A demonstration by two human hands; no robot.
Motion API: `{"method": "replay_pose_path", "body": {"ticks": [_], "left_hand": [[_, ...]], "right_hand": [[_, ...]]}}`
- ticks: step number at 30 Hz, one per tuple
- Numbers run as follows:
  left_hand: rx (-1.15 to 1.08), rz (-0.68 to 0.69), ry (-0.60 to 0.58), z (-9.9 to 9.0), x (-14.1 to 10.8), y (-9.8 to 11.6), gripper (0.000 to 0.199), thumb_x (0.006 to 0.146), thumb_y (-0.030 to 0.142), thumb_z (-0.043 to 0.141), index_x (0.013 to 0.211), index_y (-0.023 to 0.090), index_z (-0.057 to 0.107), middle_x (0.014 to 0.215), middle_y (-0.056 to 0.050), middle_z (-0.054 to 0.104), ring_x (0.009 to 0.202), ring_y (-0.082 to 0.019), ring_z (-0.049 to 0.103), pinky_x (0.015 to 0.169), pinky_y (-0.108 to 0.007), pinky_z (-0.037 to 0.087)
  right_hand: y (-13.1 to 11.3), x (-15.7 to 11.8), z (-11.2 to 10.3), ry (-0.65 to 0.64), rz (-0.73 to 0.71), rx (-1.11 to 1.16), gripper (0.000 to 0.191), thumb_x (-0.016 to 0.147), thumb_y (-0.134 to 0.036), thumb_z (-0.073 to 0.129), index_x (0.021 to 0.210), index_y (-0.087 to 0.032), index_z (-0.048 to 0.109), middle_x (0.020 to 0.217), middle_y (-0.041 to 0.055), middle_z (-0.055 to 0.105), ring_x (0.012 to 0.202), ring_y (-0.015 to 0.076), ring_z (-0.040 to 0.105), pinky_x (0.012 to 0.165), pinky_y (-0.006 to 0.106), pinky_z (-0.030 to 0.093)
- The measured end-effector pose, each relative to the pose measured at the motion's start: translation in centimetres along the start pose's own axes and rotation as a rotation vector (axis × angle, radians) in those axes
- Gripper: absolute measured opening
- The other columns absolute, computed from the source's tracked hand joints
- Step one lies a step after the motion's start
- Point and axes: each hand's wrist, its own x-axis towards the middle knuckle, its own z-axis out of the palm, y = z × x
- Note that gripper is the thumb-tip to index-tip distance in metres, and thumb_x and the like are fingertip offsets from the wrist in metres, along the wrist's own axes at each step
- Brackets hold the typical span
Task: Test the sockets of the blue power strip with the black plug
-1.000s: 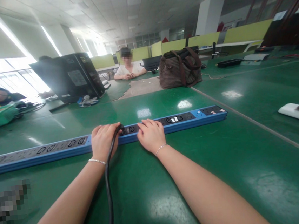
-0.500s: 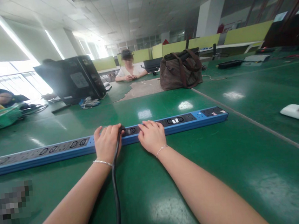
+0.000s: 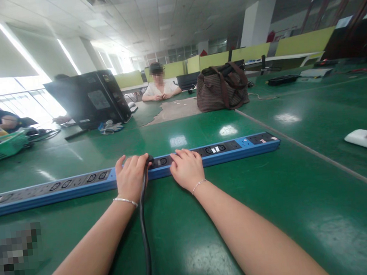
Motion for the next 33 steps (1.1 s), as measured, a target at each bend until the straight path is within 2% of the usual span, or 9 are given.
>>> {"method": "replay_pose_path", "body": {"ticks": [4, 9, 17, 22, 26, 33], "left_hand": [[0.014, 0.022, 0.018, -0.1, 0.0, 0.0, 0.028, 0.091, 0.03, 0.036, 0.106, 0.022, 0.058, 0.083, -0.006, 0.063, 0.084, -0.021, 0.057, 0.097, -0.042, 0.03], [0.019, 0.016, -0.004, 0.0, -0.1, -0.1, 0.029, 0.091, 0.03, 0.036, 0.107, 0.02, 0.058, 0.083, -0.006, 0.063, 0.086, -0.021, 0.057, 0.098, -0.043, 0.029], [-0.082, -0.078, 0.036, 0.7, -0.3, -0.4, 0.029, 0.09, 0.034, 0.038, 0.104, 0.019, 0.058, 0.087, -0.006, 0.065, 0.087, -0.021, 0.058, 0.097, -0.041, 0.03], [-0.175, -0.137, 0.028, 1.0, -0.2, -1.0, 0.027, 0.088, 0.036, 0.042, 0.101, 0.02, 0.058, 0.089, -0.005, 0.065, 0.086, -0.021, 0.058, 0.09, -0.037, 0.036], [-0.184, -0.093, 0.024, 1.1, -0.1, -1.4, 0.027, 0.087, 0.037, 0.043, 0.101, 0.021, 0.059, 0.087, -0.005, 0.065, 0.084, -0.021, 0.058, 0.085, -0.035, 0.038], [-0.129, -0.052, 0.047, 1.1, -0.2, -1.2, 0.027, 0.089, 0.033, 0.04, 0.104, 0.021, 0.058, 0.086, -0.005, 0.064, 0.085, -0.02, 0.057, 0.095, -0.038, 0.033]], "right_hand": [[0.0, 0.0, 0.0, -0.002, 0.002, 0.009, 0.035, 0.086, -0.026, 0.042, 0.111, -0.026, 0.065, 0.123, 0.0031, 0.06, 0.116, 0.0208, 0.048, 0.097, 0.039, 0.029], [0.0, 0.0, 0.0, 0.002, -0.004, 0.01, 0.035, 0.086, -0.026, 0.041, 0.111, -0.025, 0.065, 0.123, 0.0028, 0.06, 0.116, 0.0205, 0.048, 0.097, 0.038, 0.029], [0.0, 0.0, 0.1, 0.002, -0.001, 0.007, 0.034, 0.086, -0.026, 0.042, 0.111, -0.025, 0.065, 0.123, 0.0024, 0.06, 0.116, 0.0201, 0.048, 0.097, 0.038, 0.028], [0.0, 0.0, 0.0, 0.001, 0.001, 0.008, 0.034, 0.086, -0.026, 0.041, 0.11, -0.026, 0.065, 0.123, 0.0025, 0.06, 0.116, 0.0203, 0.048, 0.097, 0.038, 0.029], [0.0, 0.0, -0.1, -0.007, 0.002, -0.004, 0.034, 0.086, -0.026, 0.042, 0.111, -0.026, 0.065, 0.123, 0.0024, 0.06, 0.116, 0.02, 0.048, 0.096, 0.038, 0.029], [0.0, 0.0, 0.0, -0.003, -0.002, -0.001, 0.034, 0.086, -0.027, 0.042, 0.111, -0.026, 0.065, 0.123, 0.0021, 0.06, 0.116, 0.0199, 0.048, 0.096, 0.038, 0.029]]}}
